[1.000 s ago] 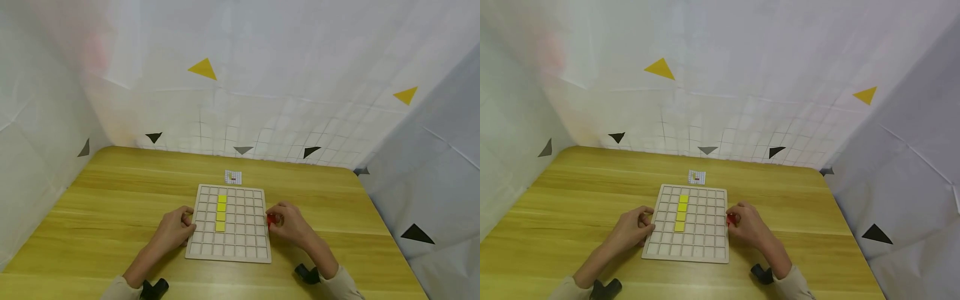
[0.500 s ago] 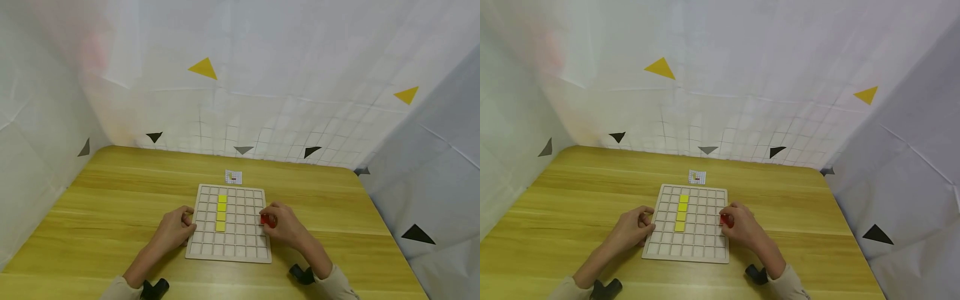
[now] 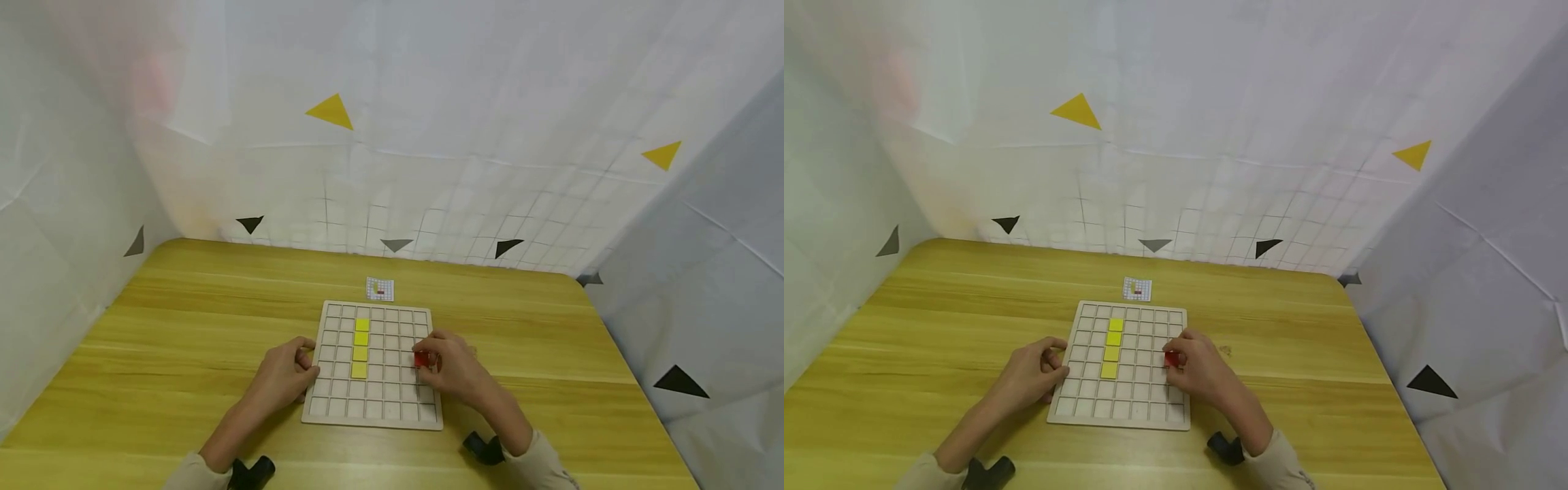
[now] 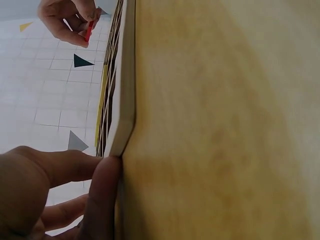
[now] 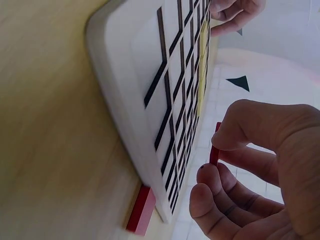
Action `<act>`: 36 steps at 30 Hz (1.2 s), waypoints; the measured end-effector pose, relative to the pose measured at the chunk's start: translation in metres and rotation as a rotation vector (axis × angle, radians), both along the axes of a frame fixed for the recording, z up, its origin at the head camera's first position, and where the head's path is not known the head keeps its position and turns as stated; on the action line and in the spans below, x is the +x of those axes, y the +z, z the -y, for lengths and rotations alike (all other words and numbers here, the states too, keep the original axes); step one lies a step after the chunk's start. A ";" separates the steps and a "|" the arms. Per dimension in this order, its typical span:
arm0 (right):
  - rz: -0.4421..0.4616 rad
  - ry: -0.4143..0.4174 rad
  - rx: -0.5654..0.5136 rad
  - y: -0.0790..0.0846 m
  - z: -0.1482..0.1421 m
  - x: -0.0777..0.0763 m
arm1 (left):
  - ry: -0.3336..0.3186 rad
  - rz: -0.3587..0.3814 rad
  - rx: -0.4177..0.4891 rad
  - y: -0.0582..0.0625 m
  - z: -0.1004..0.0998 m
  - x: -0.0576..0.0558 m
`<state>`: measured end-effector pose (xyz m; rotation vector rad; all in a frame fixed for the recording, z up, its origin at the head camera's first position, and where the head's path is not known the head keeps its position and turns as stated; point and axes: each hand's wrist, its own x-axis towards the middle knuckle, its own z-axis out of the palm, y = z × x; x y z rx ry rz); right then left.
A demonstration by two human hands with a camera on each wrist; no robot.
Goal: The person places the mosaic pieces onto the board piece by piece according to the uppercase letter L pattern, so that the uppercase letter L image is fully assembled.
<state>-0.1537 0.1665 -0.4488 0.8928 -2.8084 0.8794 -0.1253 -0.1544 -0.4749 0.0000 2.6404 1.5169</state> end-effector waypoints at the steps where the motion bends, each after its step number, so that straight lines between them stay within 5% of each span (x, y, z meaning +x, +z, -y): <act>1: 0.000 0.010 -0.005 0.000 0.002 0.000 | -0.001 0.000 0.001 0.000 0.000 0.000; 36: -0.003 0.090 -0.042 -0.003 0.031 0.001 | -0.004 -0.002 0.009 0.000 0.001 0.000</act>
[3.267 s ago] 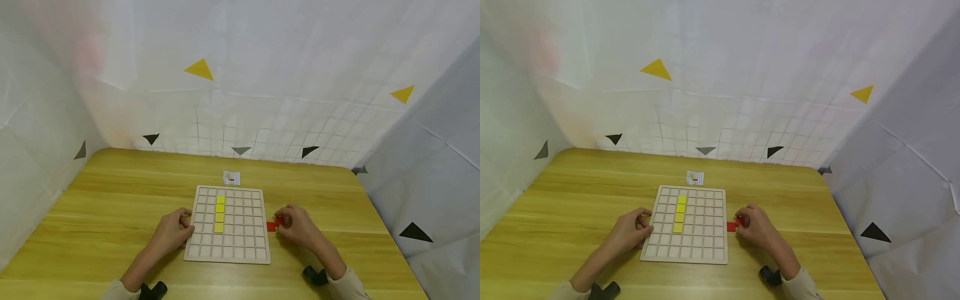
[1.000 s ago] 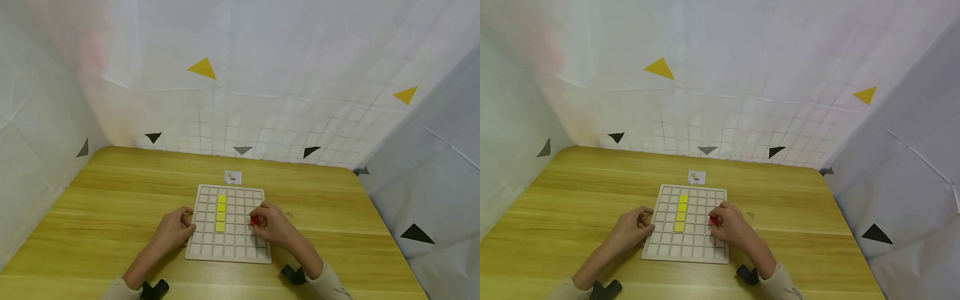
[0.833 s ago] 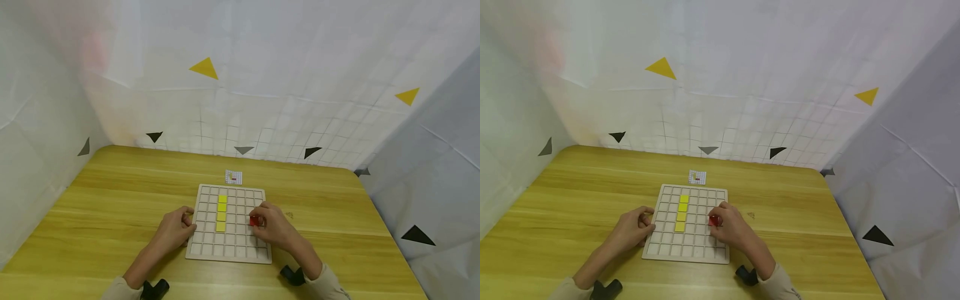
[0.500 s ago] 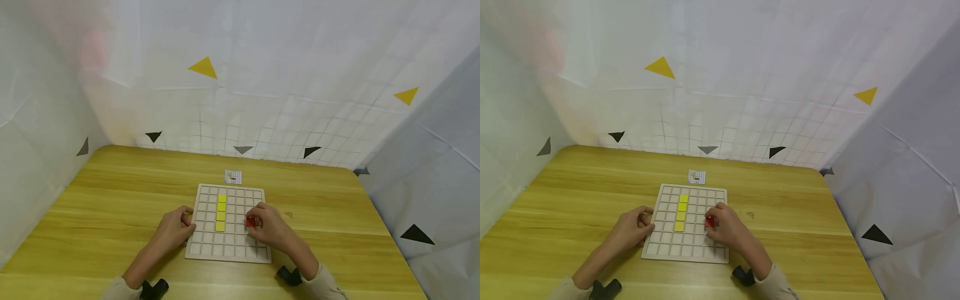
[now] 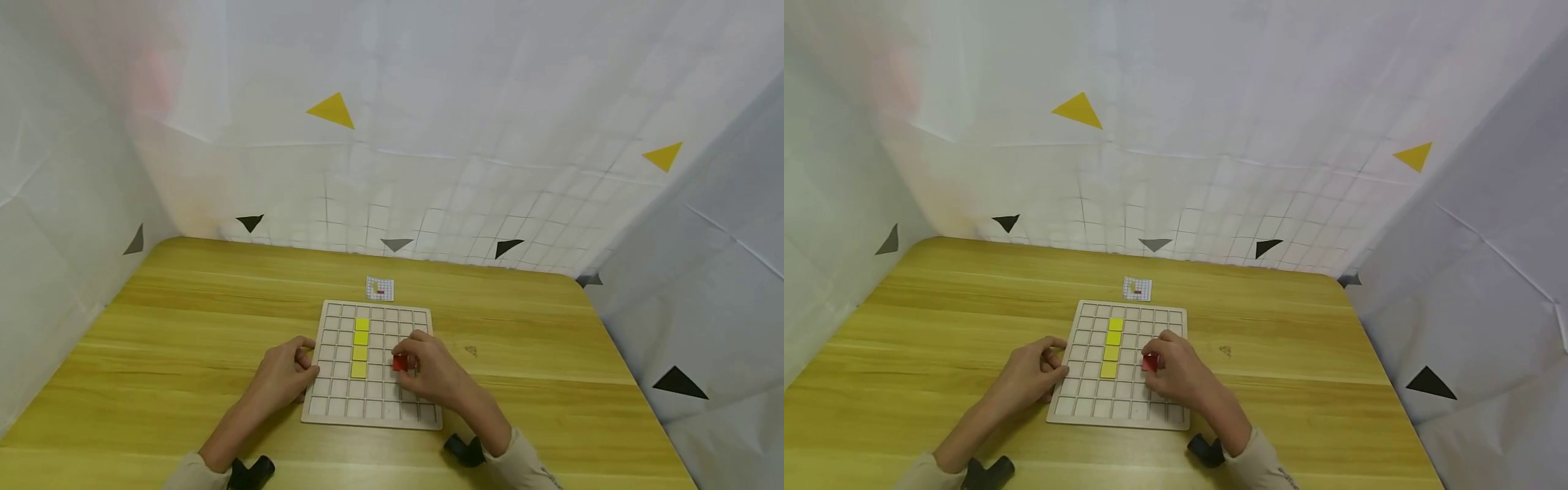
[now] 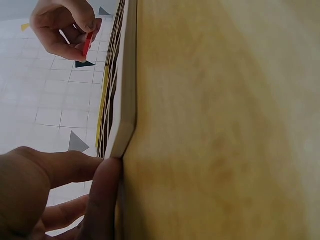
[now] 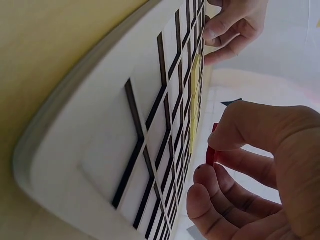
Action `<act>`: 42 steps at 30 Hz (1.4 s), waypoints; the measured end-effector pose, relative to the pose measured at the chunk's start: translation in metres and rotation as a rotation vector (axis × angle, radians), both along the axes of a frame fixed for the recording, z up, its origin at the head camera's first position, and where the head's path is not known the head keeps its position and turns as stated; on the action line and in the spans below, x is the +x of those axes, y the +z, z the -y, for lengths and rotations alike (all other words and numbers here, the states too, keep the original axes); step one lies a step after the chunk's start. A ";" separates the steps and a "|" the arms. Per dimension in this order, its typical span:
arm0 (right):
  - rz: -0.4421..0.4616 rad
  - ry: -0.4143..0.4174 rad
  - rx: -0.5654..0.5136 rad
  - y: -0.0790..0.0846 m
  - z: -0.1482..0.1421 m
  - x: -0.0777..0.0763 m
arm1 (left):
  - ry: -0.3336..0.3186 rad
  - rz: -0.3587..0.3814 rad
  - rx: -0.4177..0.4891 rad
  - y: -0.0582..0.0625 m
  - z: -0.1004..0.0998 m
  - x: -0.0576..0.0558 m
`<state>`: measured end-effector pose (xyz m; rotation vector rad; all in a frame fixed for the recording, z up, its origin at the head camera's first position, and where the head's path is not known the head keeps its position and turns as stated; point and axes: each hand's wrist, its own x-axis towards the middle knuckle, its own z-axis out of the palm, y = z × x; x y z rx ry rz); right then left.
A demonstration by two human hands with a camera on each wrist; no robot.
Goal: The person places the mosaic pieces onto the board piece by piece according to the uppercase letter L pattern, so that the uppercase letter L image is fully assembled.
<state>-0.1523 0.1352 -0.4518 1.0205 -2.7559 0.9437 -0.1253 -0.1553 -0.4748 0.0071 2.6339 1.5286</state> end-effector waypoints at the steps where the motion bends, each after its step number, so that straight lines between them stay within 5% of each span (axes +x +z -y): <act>1: 0.002 0.004 0.002 0.000 0.001 0.000 | 0.000 -0.001 0.000 0.000 0.000 0.000; 42: 0.050 0.060 0.051 -0.004 0.034 0.000 | 0.001 -0.013 -0.009 0.000 0.001 -0.001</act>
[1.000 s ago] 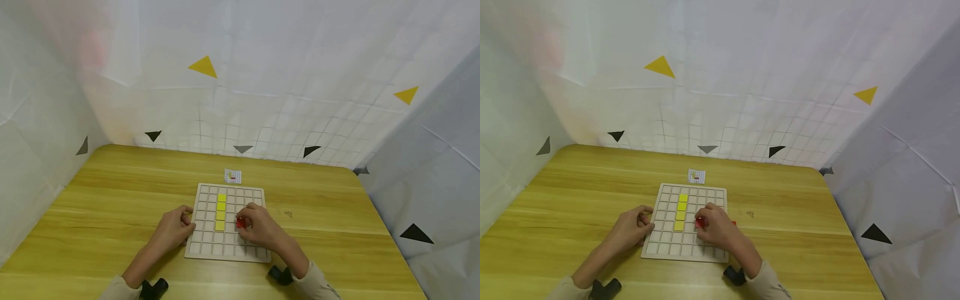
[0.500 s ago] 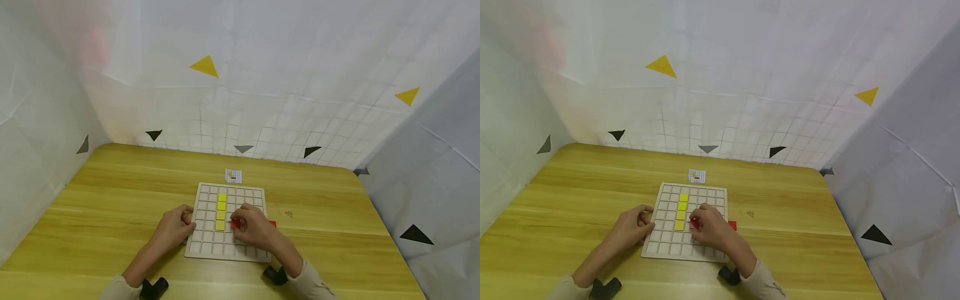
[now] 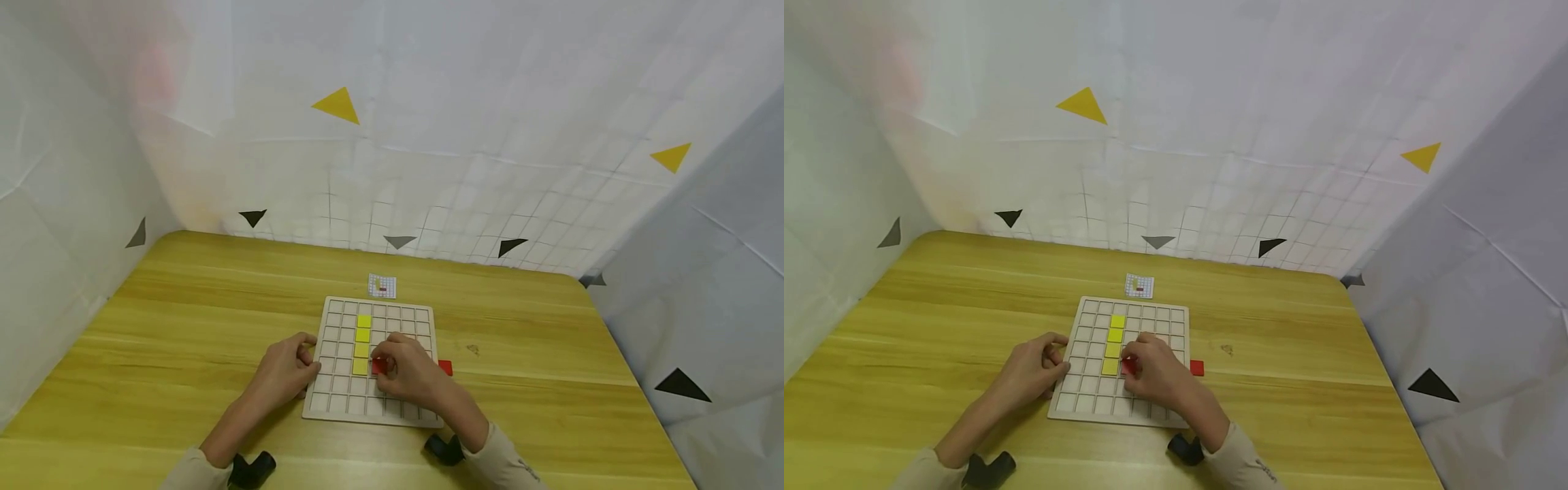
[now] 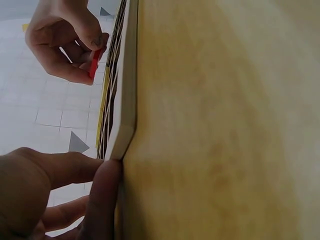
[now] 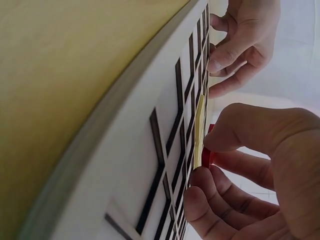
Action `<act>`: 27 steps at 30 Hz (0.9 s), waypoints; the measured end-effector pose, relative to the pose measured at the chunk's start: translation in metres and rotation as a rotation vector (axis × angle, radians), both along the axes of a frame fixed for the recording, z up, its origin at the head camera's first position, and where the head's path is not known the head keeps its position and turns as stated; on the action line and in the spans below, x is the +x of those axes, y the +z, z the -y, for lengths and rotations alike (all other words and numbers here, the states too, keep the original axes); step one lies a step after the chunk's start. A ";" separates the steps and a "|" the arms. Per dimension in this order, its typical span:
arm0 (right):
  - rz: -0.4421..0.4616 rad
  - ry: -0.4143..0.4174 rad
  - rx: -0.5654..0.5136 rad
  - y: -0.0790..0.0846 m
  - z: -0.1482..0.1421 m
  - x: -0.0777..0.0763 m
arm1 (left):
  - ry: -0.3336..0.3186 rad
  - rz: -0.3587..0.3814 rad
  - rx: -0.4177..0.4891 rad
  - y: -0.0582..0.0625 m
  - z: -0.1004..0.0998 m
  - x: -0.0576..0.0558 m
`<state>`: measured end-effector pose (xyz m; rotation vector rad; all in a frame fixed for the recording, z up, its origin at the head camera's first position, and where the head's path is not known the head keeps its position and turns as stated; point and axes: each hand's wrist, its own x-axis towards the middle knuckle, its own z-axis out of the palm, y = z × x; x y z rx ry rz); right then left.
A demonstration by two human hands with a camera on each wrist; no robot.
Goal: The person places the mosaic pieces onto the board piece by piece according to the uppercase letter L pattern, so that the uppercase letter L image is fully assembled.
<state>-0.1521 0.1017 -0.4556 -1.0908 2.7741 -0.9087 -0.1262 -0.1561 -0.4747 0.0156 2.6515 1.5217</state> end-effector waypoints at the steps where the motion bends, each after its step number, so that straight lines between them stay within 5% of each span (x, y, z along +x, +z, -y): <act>1: 0.005 0.003 0.000 -0.001 0.001 0.000 | 0.002 0.002 0.001 0.000 0.000 0.000; 27: 0.013 -0.010 -0.006 -0.004 -0.003 0.003 | 0.000 0.006 -0.004 0.002 -0.001 0.001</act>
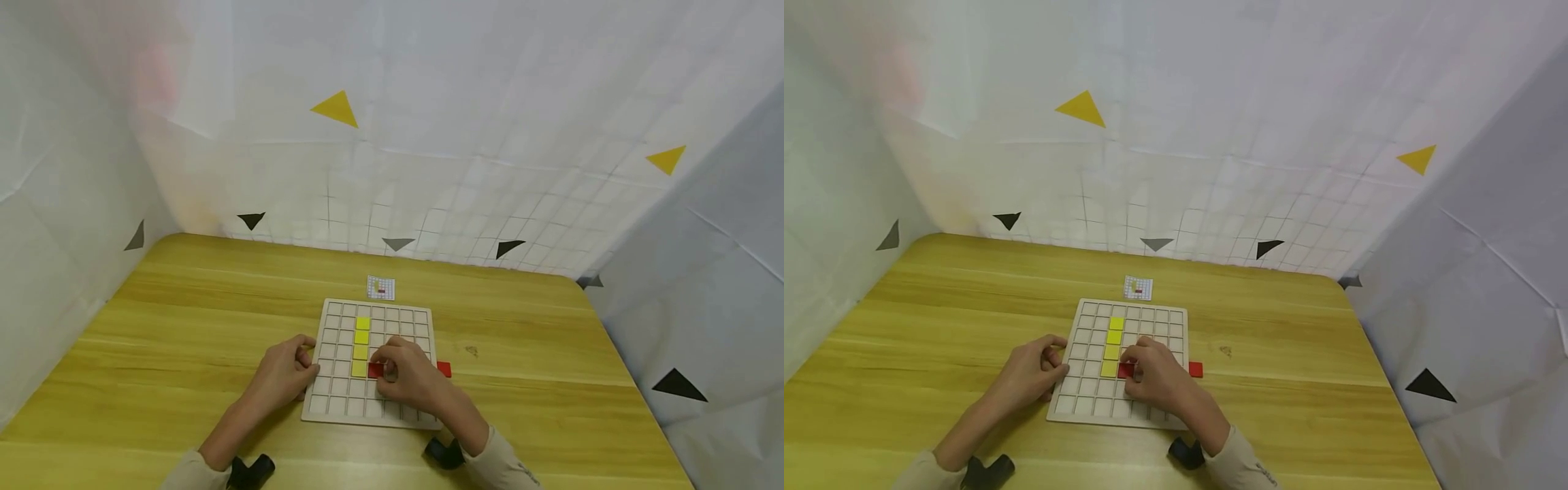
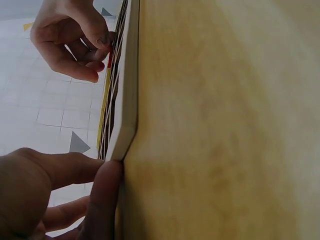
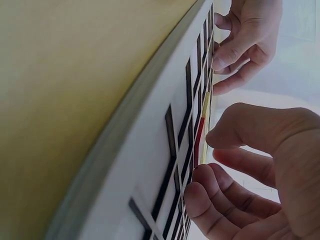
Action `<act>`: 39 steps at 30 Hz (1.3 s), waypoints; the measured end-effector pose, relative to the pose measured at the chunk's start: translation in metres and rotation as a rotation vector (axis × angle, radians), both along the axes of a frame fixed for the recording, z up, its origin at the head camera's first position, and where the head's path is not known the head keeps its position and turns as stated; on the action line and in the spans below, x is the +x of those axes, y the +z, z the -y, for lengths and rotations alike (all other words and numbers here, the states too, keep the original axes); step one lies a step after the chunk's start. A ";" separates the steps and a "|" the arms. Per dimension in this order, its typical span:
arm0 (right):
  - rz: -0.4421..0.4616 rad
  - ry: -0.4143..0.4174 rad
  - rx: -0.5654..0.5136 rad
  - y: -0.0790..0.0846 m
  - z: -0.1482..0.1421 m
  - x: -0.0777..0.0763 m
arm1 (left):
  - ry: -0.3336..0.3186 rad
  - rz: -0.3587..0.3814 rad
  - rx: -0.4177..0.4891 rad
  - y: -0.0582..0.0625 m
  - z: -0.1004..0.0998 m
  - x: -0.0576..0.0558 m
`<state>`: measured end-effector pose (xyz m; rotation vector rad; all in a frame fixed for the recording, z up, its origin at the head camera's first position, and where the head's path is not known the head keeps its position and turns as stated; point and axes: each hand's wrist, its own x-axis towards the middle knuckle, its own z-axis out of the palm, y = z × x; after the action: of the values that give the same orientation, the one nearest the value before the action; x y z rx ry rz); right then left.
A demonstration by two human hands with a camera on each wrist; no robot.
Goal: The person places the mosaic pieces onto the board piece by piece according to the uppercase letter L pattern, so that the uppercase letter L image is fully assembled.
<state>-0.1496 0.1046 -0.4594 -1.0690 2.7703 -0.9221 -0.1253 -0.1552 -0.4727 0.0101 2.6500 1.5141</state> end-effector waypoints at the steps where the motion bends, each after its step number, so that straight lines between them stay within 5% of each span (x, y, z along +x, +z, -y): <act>1: -0.004 0.001 -0.005 0.000 -0.001 0.000 | 0.001 0.002 0.002 0.000 0.000 0.000; 31: -0.095 -0.118 -0.004 0.003 -0.057 0.005 | -0.007 -0.007 -0.010 -0.001 0.000 0.000; 39: -0.056 -0.165 0.015 -0.001 -0.069 0.007 | -0.009 0.001 -0.014 -0.001 0.000 0.000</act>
<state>-0.1426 0.1732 -0.4605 -0.8880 2.9432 -0.8995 -0.1255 -0.1555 -0.4737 0.0207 2.6560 1.4926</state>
